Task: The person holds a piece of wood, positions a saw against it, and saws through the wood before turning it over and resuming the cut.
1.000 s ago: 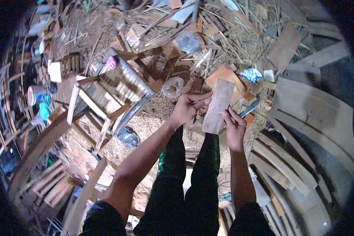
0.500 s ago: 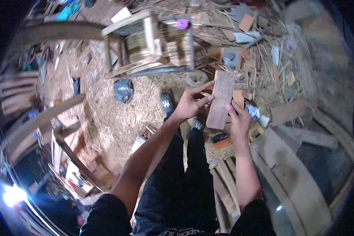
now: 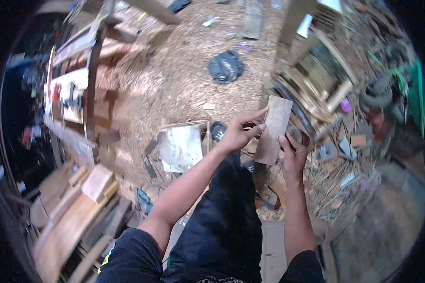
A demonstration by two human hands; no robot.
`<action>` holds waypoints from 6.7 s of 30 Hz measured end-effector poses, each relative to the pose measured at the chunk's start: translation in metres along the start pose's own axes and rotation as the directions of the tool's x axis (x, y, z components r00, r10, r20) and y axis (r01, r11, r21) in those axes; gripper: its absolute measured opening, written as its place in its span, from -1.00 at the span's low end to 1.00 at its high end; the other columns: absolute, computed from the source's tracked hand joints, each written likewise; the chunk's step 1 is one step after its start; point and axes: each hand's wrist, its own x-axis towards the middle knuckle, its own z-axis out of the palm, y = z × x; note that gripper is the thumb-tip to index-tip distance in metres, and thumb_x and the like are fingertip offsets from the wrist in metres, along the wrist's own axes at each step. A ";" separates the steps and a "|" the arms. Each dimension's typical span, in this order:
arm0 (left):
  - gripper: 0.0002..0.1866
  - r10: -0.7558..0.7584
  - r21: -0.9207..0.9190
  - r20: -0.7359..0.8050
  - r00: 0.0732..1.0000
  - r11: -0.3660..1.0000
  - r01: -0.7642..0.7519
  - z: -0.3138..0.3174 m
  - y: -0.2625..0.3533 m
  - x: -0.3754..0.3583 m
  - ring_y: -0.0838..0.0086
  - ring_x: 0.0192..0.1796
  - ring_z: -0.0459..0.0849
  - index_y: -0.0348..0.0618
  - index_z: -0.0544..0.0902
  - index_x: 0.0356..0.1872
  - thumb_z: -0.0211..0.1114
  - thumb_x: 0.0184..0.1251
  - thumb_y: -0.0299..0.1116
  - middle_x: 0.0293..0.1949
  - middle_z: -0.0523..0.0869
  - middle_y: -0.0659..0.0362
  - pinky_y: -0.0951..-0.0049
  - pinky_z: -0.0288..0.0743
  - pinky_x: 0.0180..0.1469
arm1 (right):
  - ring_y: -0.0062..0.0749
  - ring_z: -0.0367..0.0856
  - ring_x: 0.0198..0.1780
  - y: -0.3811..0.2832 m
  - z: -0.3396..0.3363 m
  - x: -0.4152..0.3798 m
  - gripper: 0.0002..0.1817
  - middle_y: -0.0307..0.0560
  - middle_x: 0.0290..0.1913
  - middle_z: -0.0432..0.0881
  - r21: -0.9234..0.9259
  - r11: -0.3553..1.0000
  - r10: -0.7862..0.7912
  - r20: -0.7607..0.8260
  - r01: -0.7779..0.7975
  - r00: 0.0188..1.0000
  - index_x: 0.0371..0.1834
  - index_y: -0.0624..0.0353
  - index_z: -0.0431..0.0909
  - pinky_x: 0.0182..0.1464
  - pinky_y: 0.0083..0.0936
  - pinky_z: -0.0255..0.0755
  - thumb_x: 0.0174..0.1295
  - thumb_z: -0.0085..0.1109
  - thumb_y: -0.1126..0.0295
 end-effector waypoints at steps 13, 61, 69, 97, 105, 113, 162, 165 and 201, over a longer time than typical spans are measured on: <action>-0.42 -0.066 -0.327 -0.549 0.833 0.934 -0.142 -0.222 -0.025 -0.078 0.64 -0.08 0.67 -0.10 0.47 0.52 0.33 0.51 -0.46 0.03 0.72 0.20 0.50 0.63 -0.01 | -0.46 0.70 0.07 -0.039 0.274 0.054 -0.58 0.13 0.12 0.77 -0.332 0.940 0.095 0.478 0.079 0.873 0.23 0.45 0.64 0.22 -0.55 0.51 0.33 0.41 0.50; -0.53 -0.406 -0.287 -0.905 -0.131 0.807 -0.515 -0.663 -0.023 -0.268 0.56 0.00 0.72 -0.36 0.62 0.32 0.43 0.46 -0.42 0.04 0.80 0.09 0.50 0.63 0.13 | -0.39 0.70 0.16 -0.044 0.916 -0.033 -0.62 0.22 0.18 0.74 -0.437 0.710 0.417 0.893 0.552 0.169 0.24 0.36 0.65 0.26 -0.48 0.51 0.41 0.29 0.43; -0.52 -0.413 -0.277 -0.898 -0.154 0.802 -0.529 -0.757 -0.011 -0.309 0.57 0.02 0.73 -0.34 0.62 0.33 0.45 0.42 -0.47 0.09 0.79 0.06 0.52 0.63 0.14 | -0.34 0.70 0.21 -0.042 1.015 -0.066 -0.64 0.21 0.19 0.74 -0.392 0.688 0.369 0.914 0.610 0.171 0.22 0.31 0.68 0.31 -0.45 0.47 0.40 0.30 0.44; -0.45 -0.405 -0.289 -0.908 -0.105 0.789 -0.542 -0.977 -0.053 -0.399 0.59 -0.02 0.72 -0.34 0.57 0.38 0.45 0.41 -0.46 0.06 0.79 -0.07 0.58 0.62 0.06 | 0.06 0.48 0.28 -0.015 1.080 -0.073 -0.31 0.05 0.24 0.54 0.085 -0.025 0.034 0.996 0.996 -0.085 0.37 0.20 0.47 0.34 0.00 0.31 0.17 0.51 0.30; -0.46 -0.414 -0.281 -0.905 -0.101 0.758 -0.588 -0.979 -0.058 -0.412 0.50 0.07 0.74 -0.42 0.52 0.39 0.41 0.44 -0.48 0.12 0.76 -0.13 0.54 0.61 0.14 | -0.03 0.50 0.15 0.002 1.084 -0.068 0.00 0.04 0.03 0.53 -0.080 -0.118 0.194 0.976 0.990 0.102 0.62 0.17 0.10 0.36 -0.03 0.15 0.08 0.43 0.43; -0.44 -0.413 -0.254 -0.901 -0.137 0.756 -0.604 -0.967 -0.077 -0.425 0.54 0.01 0.75 -0.40 0.54 0.39 0.45 0.42 -0.43 0.04 0.80 -0.10 0.61 0.60 0.06 | -0.08 0.53 0.09 -0.008 1.065 -0.073 -0.04 0.04 -0.05 0.55 -0.157 0.026 0.172 0.974 0.987 0.150 0.65 0.19 0.10 0.37 -0.05 0.16 0.08 0.26 0.55; -0.51 -0.402 -0.350 -0.912 -0.079 0.864 -0.362 -0.955 -0.045 -0.362 0.61 -0.22 0.75 -0.31 0.64 0.26 0.52 0.32 -0.47 -0.10 0.79 0.11 0.56 0.64 -0.19 | -0.32 0.76 -0.17 -0.005 1.041 -0.132 -0.46 0.20 0.03 0.75 -0.184 0.556 0.001 0.975 0.810 0.221 0.51 0.40 0.36 -0.05 -0.45 0.60 0.47 0.06 0.55; -0.52 -0.374 -0.311 -0.925 -0.075 0.853 -0.420 -0.958 -0.051 -0.357 0.64 -0.26 0.72 -0.21 0.66 0.27 0.52 0.34 -0.44 -0.17 0.73 0.18 0.57 0.62 -0.22 | -0.22 0.80 -0.09 0.004 1.045 -0.128 -0.46 0.25 0.06 0.74 -0.203 0.564 -0.003 0.969 0.801 0.248 0.50 0.42 0.36 0.00 -0.42 0.60 0.45 0.09 0.59; -0.28 -0.167 -0.170 -0.981 -0.101 0.985 0.023 -0.961 -0.034 -0.360 0.40 -0.39 0.49 0.29 0.48 0.53 0.41 0.33 -0.43 -0.32 0.59 0.15 0.38 0.51 -0.16 | -0.24 0.78 0.02 0.008 1.023 -0.108 -0.49 0.26 0.16 0.72 -0.323 0.625 0.143 0.942 0.710 0.303 0.48 0.45 0.38 0.09 -0.44 0.57 0.51 0.04 0.47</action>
